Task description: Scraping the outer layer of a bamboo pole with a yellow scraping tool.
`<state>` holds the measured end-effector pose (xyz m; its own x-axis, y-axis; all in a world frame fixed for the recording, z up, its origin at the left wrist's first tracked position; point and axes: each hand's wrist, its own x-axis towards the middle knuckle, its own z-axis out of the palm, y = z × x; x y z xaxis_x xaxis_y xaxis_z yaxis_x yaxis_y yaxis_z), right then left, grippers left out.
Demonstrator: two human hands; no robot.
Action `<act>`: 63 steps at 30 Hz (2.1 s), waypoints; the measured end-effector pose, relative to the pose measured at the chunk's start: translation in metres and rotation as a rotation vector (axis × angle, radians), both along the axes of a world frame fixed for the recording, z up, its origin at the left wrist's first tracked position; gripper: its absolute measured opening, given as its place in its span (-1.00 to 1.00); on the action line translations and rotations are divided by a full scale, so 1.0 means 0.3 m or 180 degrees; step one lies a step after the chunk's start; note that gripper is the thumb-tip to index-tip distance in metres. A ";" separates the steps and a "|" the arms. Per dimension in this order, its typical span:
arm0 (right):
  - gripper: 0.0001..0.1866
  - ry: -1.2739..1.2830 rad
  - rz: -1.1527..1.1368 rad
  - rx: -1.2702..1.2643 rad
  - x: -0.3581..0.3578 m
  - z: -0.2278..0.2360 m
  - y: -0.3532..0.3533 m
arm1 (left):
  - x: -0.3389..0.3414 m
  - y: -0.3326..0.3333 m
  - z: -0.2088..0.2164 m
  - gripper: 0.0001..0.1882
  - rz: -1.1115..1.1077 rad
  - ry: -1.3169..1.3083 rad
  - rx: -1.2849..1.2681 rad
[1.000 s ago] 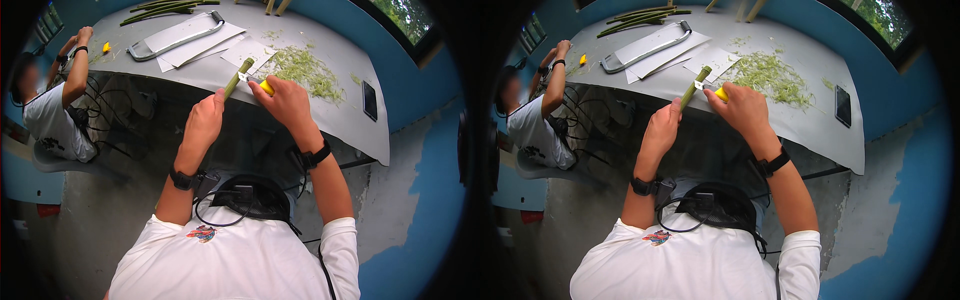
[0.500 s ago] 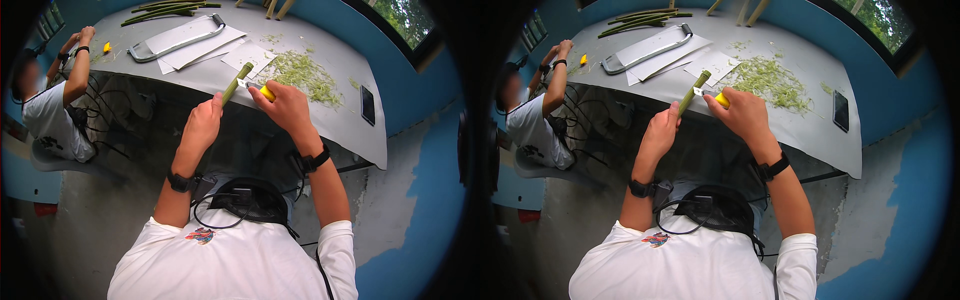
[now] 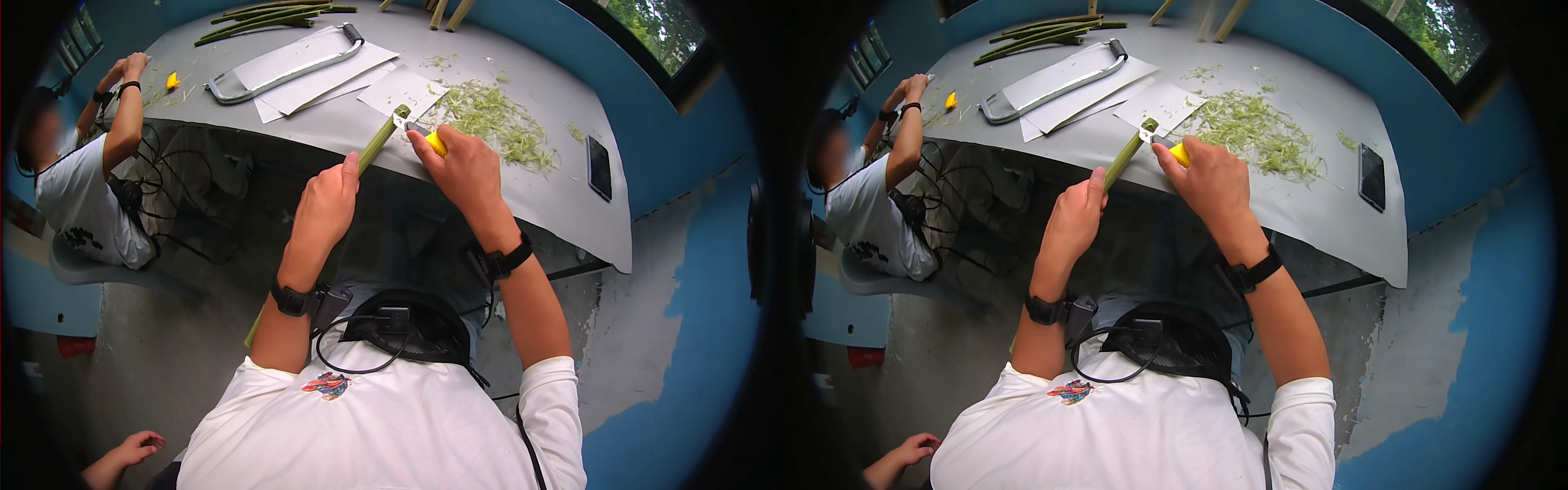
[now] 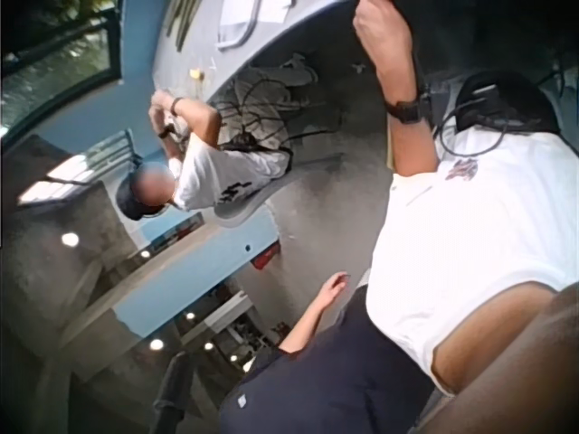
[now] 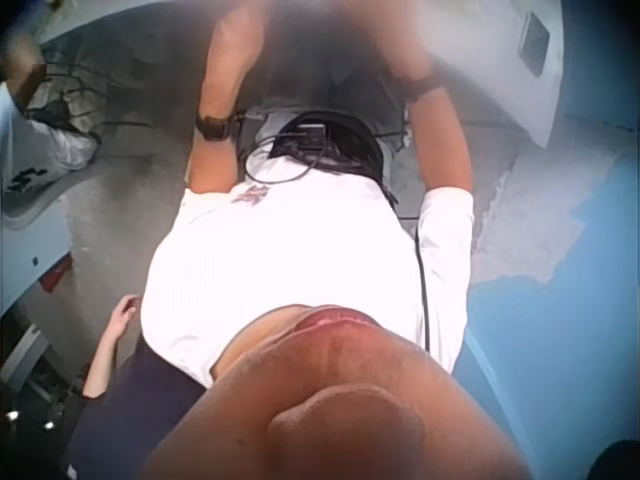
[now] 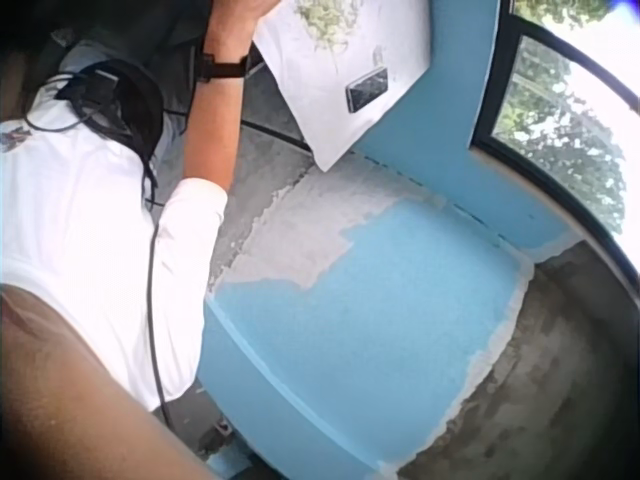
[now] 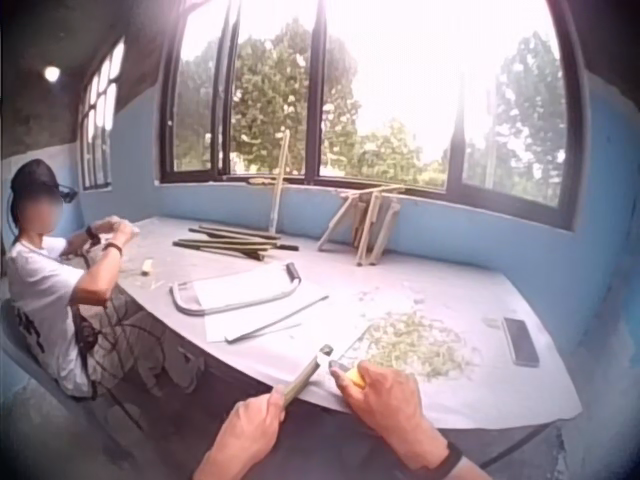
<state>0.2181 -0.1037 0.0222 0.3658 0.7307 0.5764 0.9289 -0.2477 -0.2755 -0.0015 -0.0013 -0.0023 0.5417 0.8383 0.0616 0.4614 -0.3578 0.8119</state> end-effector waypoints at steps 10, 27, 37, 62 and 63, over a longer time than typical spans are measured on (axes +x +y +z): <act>-0.32 0.0155 0.0179 -0.0118 -0.006 0.019 -0.027 | -0.011 0.056 -0.029 -0.21 -0.0337 -0.0426 -0.1057; -0.31 -0.0072 0.0103 -0.0188 -0.005 0.006 -0.010 | -0.016 0.051 -0.026 -0.20 -0.0312 -0.0345 -0.0975; -0.33 -0.0144 -0.0195 -0.0202 -0.020 0.000 -0.007 | -0.020 0.049 -0.023 -0.15 -0.0276 -0.0180 -0.0665; -0.46 0.0810 0.0332 -0.0008 -0.013 0.064 -0.075 | -0.015 0.069 -0.042 -0.27 -0.0523 -0.0289 -0.0915; -0.47 0.0832 0.0369 -0.0058 -0.003 0.064 -0.076 | -0.008 0.066 -0.043 -0.29 -0.0611 -0.0341 -0.0887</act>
<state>0.2170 -0.1265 0.0414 0.4137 0.7858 0.4598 0.8493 -0.1511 -0.5059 -0.0039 0.0187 -0.0151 0.6938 0.7145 -0.0902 0.3142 -0.1876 0.9306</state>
